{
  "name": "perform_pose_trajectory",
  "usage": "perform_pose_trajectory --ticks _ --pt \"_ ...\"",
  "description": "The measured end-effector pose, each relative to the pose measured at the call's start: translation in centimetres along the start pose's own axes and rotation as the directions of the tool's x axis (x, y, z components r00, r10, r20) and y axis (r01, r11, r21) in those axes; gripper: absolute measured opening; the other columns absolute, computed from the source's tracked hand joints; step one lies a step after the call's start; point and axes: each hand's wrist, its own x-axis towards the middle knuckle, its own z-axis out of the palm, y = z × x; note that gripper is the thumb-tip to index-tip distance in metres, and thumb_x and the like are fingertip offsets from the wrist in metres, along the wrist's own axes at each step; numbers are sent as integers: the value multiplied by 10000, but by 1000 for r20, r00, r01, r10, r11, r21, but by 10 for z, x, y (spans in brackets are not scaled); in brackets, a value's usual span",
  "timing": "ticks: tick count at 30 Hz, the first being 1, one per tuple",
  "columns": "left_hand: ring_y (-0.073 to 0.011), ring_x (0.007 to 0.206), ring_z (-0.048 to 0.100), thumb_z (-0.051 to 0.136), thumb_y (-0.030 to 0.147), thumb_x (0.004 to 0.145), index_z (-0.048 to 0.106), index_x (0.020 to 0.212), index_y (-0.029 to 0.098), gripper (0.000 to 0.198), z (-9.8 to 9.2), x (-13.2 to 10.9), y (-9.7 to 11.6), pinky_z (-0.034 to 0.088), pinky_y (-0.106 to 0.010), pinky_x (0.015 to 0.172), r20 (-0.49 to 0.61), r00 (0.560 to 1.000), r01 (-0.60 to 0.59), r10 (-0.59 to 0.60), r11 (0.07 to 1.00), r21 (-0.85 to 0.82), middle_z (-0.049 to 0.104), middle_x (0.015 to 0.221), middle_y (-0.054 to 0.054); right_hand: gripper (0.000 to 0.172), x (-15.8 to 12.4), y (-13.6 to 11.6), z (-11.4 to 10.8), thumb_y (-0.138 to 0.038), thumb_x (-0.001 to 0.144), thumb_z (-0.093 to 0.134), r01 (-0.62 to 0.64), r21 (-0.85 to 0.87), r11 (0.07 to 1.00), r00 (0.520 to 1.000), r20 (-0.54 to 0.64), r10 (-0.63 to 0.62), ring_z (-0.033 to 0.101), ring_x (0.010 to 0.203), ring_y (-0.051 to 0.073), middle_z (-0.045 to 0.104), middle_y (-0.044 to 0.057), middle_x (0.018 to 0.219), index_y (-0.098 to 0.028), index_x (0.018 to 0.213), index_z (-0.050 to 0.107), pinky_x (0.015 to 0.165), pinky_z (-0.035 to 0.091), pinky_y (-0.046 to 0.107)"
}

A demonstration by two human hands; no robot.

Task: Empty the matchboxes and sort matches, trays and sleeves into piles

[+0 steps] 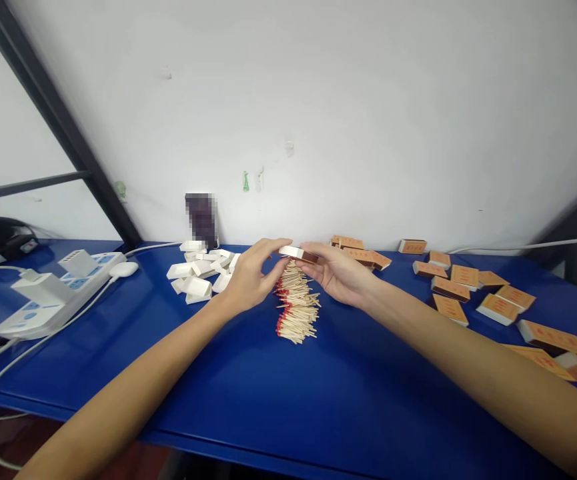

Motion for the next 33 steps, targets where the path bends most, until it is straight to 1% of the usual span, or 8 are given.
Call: perform_pose_trajectory --ticks 4,8,13,16,20,26,29,33 --pt "-145 808 645 586 255 938 692 1102 194 204 -2 1 4 522 -302 783 -32 992 123 -125 991 -44 734 992 -49 68 -4 -3 -1 -247 855 624 -41 37 998 999 17 40 686 694 138 701 52 797 -181 861 607 682 610 236" --pt "-174 878 666 626 338 910 725 1073 182 247 -4 3 2 533 -298 770 -36 945 314 -325 933 -173 741 1043 -68 136 -5 -6 -6 -290 830 646 69 -107 992 989 138 -54 692 791 179 697 71 892 -187 908 605 764 577 314" --pt "-204 964 656 680 390 853 692 1159 169 377 -5 11 -6 529 -316 825 148 914 406 -379 872 -274 719 1106 -81 191 8 -13 -16 -321 767 711 265 -395 880 962 164 -216 640 818 172 670 46 892 -204 856 590 779 512 331" --pt "-206 939 661 610 443 898 705 1114 155 372 -1 17 -17 523 -321 819 263 888 449 -378 838 -310 735 1025 -75 192 17 -21 -22 -364 781 689 333 -616 714 943 208 -261 623 866 189 674 48 892 -208 844 595 764 485 332" --pt "-229 1012 654 612 422 885 720 1048 139 344 4 24 -37 507 -358 890 348 859 484 -375 817 -314 733 1074 -95 177 26 -34 -24 -358 796 654 374 -867 329 926 330 -184 625 824 196 692 51 877 -199 848 597 721 463 326" --pt "-215 958 661 680 359 812 708 1073 132 347 9 22 -60 513 -379 892 505 796 500 -334 832 -239 721 1088 -112 129 42 -50 -15 -308 779 651 442 -866 -233 896 438 72 582 704 183 678 48 814 -203 851 625 612 387 310" --pt "-212 955 655 678 355 803 708 1073 146 343 10 17 -65 507 -383 897 510 786 502 -349 842 -198 721 1079 -99 97 46 -55 -9 -279 756 684 410 -844 -345 912 378 158 546 634 166 658 35 751 -213 810 638 589 351 308" --pt "-208 932 656 662 357 812 715 1057 153 323 11 12 -69 503 -372 872 521 772 516 -364 837 -181 732 1039 -88 145 48 -62 -10 -308 726 721 387 -856 -343 920 335 204 572 659 171 685 31 802 -223 812 643 606 368 309"
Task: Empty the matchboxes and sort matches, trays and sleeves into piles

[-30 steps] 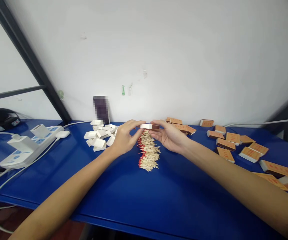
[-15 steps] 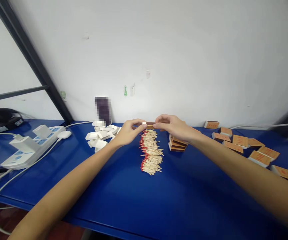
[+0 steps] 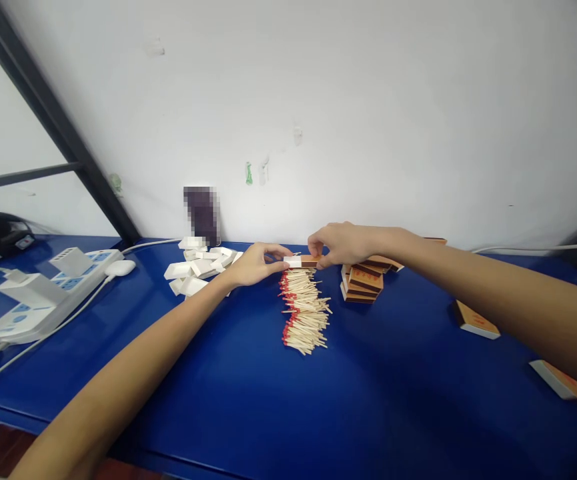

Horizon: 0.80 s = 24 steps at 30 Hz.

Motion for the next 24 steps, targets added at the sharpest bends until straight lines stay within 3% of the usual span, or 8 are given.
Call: perform_pose_trajectory --ticks 6,13,19,24 --pt "-201 920 658 646 351 825 722 1047 154 306 -1 -2 -3 501 -382 895 3 999 35 -35 999 25 735 1072 -86 172 -4 17 -4 -301 707 720 -35 -9 999 999 0 35 614 718 218 710 52 870 -222 852 671 609 401 335" --pt "-218 988 653 651 378 834 711 1037 150 312 1 -3 0 499 -377 901 -44 999 29 -29 999 -22 720 1100 -95 236 -31 20 -22 -333 775 653 59 84 995 980 -197 -42 661 915 265 729 73 1037 -210 973 692 741 482 378" --pt "-234 1051 641 616 377 871 690 1079 142 323 -1 -1 10 503 -386 924 -141 990 -26 17 998 -62 706 1133 -100 325 -64 37 -29 -462 828 599 -3 147 989 912 -404 63 679 897 251 737 63 996 -217 1023 690 738 513 376" --pt "-228 1042 650 590 392 899 684 1077 150 314 -2 -2 13 504 -390 939 -211 977 -45 33 998 -52 713 1115 -95 374 -72 74 -14 -526 840 561 -108 158 981 896 -412 165 684 920 263 737 67 1027 -221 1018 684 751 522 386"
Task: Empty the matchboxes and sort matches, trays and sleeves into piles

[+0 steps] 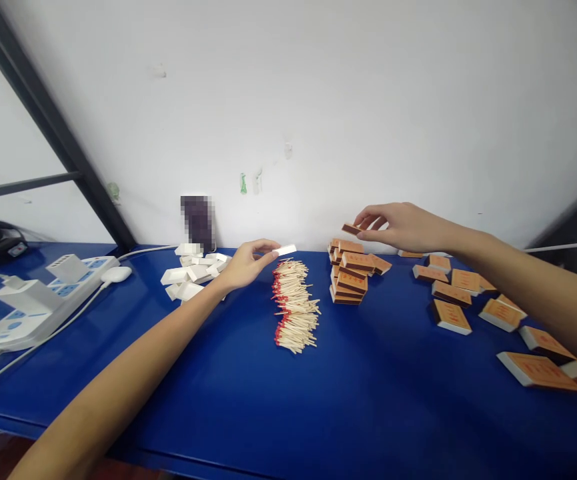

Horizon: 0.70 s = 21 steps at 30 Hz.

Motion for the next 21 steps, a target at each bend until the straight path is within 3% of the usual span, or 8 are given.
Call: perform_pose_trajectory --ticks 4,7,9,12,14,18,21 --pt "-224 1005 659 598 356 890 676 1100 167 293 -9 -10 2 509 -383 916 -94 993 -52 73 977 205 718 1088 -82 338 4 26 15 -503 790 599 -65 9 998 996 66 65 681 969 282 737 69 1037 -222 960 678 818 524 398" --pt "-238 1028 636 613 305 873 682 1065 174 242 -23 -23 2 477 -402 948 -42 964 -205 264 832 516 712 1087 -79 332 6 34 23 -495 776 614 -67 64 996 994 96 61 659 1048 294 729 67 1078 -228 963 679 882 516 412" --pt "-242 1027 629 586 315 896 679 1062 174 237 -33 -32 1 467 -401 943 -6 951 -237 308 744 625 715 1075 -79 372 7 37 23 -523 799 592 -81 118 990 992 108 68 647 1085 297 720 70 1131 -235 1019 677 897 517 416" --pt "-242 989 636 534 341 931 668 1091 169 271 -44 -44 0 471 -390 902 -1 966 -183 258 691 700 720 1059 -78 410 4 43 18 -530 847 518 -129 129 983 991 56 122 638 1115 293 683 72 1236 -241 1105 652 895 518 408" --pt "-260 988 631 520 333 926 662 1138 172 301 -48 -49 -1 464 -402 880 54 981 -160 188 610 776 707 1075 -88 406 -1 52 14 -491 851 490 -178 51 983 983 47 175 647 1094 294 671 82 1257 -229 1121 643 893 515 412" --pt "-288 972 604 518 285 879 640 1248 191 399 -47 -54 0 445 -420 853 151 987 -159 52 413 897 653 1054 -114 420 -17 70 11 -412 798 519 -244 -126 962 940 212 266 675 996 312 711 143 1146 -168 1112 653 881 510 440" --pt "-293 961 587 516 291 861 665 1225 209 402 -44 -55 0 437 -429 854 169 986 -160 5 356 921 625 1007 -116 411 -33 77 15 -410 778 535 -226 -151 962 922 285 261 680 967 311 724 151 1076 -166 1085 657 862 509 430"
